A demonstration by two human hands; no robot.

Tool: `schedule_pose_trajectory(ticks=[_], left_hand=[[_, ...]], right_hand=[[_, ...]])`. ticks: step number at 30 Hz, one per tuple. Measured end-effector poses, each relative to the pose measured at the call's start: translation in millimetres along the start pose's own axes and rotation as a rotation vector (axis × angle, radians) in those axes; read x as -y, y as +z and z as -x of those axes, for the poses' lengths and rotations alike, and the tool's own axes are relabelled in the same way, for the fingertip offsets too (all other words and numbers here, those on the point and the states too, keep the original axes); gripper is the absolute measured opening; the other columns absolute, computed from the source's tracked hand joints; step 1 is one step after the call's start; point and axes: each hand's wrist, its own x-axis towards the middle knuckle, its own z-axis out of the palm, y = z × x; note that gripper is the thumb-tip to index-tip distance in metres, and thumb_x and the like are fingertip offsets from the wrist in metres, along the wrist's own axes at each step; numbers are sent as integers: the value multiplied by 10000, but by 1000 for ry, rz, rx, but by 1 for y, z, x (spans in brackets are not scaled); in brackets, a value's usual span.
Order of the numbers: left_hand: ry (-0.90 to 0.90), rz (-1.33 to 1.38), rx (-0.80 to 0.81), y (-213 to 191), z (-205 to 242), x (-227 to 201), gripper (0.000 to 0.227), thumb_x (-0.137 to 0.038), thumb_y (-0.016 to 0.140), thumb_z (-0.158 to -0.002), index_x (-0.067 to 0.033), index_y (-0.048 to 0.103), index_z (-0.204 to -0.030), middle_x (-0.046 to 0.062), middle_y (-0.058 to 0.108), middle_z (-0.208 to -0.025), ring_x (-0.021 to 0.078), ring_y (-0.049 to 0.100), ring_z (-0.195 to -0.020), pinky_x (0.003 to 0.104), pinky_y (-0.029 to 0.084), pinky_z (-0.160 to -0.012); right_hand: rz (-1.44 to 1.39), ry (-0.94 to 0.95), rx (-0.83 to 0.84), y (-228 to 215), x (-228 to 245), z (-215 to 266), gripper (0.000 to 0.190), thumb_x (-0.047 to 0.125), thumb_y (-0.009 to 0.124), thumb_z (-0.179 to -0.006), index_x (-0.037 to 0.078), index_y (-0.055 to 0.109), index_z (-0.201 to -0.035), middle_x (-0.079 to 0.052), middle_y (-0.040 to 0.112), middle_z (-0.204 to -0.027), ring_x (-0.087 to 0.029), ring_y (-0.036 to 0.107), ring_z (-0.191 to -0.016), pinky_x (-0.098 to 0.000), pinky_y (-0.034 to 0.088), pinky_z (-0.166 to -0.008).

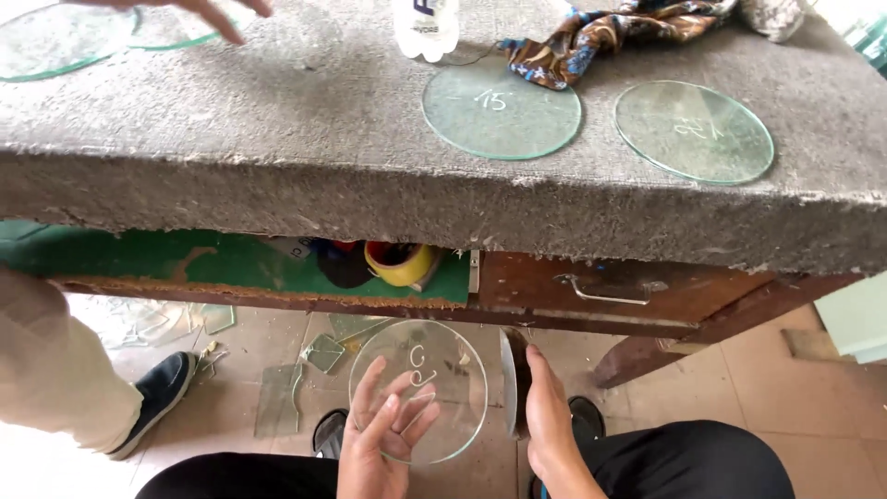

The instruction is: Manually grinding and smoothing the sharp edges of circular glass panes using a handheld abrasive stone.

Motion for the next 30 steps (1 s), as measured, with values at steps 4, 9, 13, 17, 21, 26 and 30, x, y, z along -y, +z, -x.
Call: schedule_pose_trajectory(ticks=[4,9,13,17,21,26,30], left_hand=[[6,29,-4,2,4,-6,644,-4,593,-967,-147,584,-1595,249,676,-1341,583,676,-1262,623,550,-1050],[-4,62,9,11,13,-9,623,-29,556,-996,-132,568,-1611,257,676,-1350,549,667,-1235,620,545,-1081],[-25,64,51,14,17,-10,676,-144,532,-995,-153,524,-1671,226,684,-1371,519,665,-1303,582,542,-1096],[10,194,116,-21,-8,9,259,-56,635,-1013,25,684,-1254,182,777,-1215,292,728,-1153,423,566,-1039],[-245,419,190,-23,-2,0,606,-109,689,-981,-259,694,-1568,32,821,-1338,168,798,-1124,374,730,-670],[-407,656,173,-22,0,-4,480,-78,687,-1004,-150,781,-1469,102,852,-1243,235,823,-1088,355,715,-870],[-135,325,130,3,16,-20,585,-204,636,-1013,-244,641,-1597,27,729,-1453,212,766,-1092,386,672,-819]], right_hand=[[-28,-19,-12,1,-7,-6,686,489,491,-1057,242,487,-1697,76,409,-1807,-122,369,-1667,-357,277,-1376],[-112,-10,15,-2,2,13,730,487,493,-1040,220,438,-1717,80,404,-1814,-104,344,-1677,-352,248,-1385],[-93,49,21,-3,10,24,789,557,485,-998,318,391,-1745,161,297,-1858,-69,205,-1727,-407,126,-1418],[-211,35,20,1,11,26,689,487,488,-1060,206,522,-1689,42,580,-1715,-142,516,-1585,-354,380,-1299],[-189,58,-2,4,11,31,644,505,520,-1047,221,586,-1622,50,597,-1631,-145,523,-1518,-357,364,-1248],[-220,83,8,5,4,20,649,490,510,-1061,196,606,-1631,-15,692,-1589,-190,620,-1483,-361,455,-1218],[-240,-24,92,-3,-24,-15,504,539,537,-1122,136,805,-1264,-101,815,-1074,-245,752,-975,-390,545,-864]])
